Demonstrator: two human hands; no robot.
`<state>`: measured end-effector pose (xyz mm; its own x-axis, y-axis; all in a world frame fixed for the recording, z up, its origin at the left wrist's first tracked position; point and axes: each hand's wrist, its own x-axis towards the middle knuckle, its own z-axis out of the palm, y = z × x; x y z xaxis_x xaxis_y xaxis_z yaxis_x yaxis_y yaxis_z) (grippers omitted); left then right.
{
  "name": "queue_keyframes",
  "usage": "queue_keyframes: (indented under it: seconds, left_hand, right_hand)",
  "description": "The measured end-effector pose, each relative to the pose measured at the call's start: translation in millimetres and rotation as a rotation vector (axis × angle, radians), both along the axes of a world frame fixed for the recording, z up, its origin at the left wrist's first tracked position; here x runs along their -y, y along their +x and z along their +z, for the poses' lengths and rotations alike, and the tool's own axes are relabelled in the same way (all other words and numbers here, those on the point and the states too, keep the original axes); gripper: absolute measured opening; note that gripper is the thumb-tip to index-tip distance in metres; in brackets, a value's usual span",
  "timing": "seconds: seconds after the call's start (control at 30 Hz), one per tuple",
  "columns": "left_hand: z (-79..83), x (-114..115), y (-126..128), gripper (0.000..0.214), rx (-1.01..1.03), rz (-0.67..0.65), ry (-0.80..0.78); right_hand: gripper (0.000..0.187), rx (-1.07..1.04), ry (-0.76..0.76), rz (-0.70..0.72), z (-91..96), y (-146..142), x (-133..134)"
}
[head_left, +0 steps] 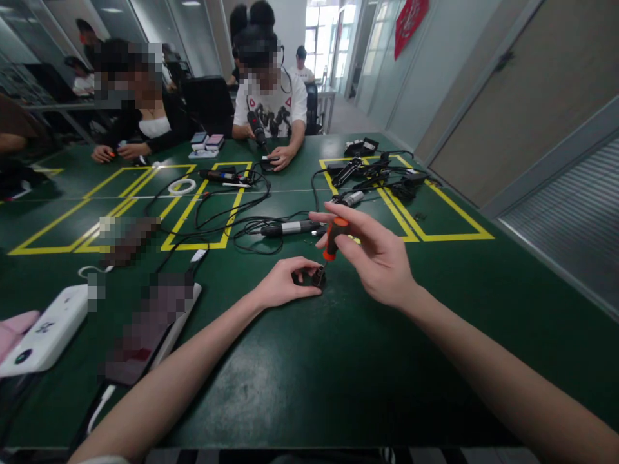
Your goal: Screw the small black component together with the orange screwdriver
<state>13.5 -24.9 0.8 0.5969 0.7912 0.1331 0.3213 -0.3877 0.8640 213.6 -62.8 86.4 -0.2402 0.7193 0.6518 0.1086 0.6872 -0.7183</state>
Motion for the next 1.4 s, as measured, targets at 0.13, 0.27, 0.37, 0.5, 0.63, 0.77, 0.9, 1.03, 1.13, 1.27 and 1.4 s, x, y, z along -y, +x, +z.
queue_keyframes:
  seconds: [0.13, 0.27, 0.37, 0.5, 0.63, 0.77, 0.9, 1.03, 1.13, 1.27, 1.4]
  left_hand:
    - [-1.3, 0, 0, 0.039, -0.002, -0.007, 0.028]
    - [0.8, 1, 0, 0.031, 0.006, -0.003, 0.036]
    - [3.0, 2, 0, 0.03, 0.01, 0.006, 0.031]
    - [3.7, 2, 0, 0.029, 0.011, -0.008, 0.027]
    - [3.1, 1, 0, 0.027, -0.002, -0.03, 0.033]
    - [4.2, 1, 1, 0.028, -0.015, -0.033, 0.038]
    - [4.3, 3, 2, 0.026, 0.001, -0.001, 0.02]
    - [3.2, 3, 1, 0.025, 0.007, 0.01, 0.036]
    - [3.6, 2, 1, 0.026, 0.003, -0.008, 0.046]
    - [4.9, 2, 0, 0.028, -0.017, -0.009, 0.031]
    - [6.5, 2, 0, 0.028, -0.007, -0.003, 0.017]
  right_hand:
    - [0.044, 0.081, 0.071, -0.001, -3.0, 1, -4]
    - [0.06, 0.245, 0.255, -0.159, -9.2, 6, -9]
    - [0.062, 0.351, 0.319, -0.211, -11.3, 8, -9]
    - [0.073, 0.363, 0.161, -0.144, -8.0, 6, -5]
    - [0.08, 0.291, -0.034, -0.022, -1.9, 2, 0]
    - [0.071, 0.342, -0.184, -0.006, 2.4, -2, 3]
    - [0.027, 0.394, -0.213, -0.019, 2.5, -4, 1]
    - [0.013, 0.435, -0.146, -0.092, 3.2, -3, -2]
    - [0.01, 0.434, -0.128, -0.131, 4.6, 0, -4]
    - [0.006, 0.388, -0.228, -0.077, 4.1, -1, -4]
    - [0.01, 0.35, -0.265, -0.046, 2.7, -4, -4]
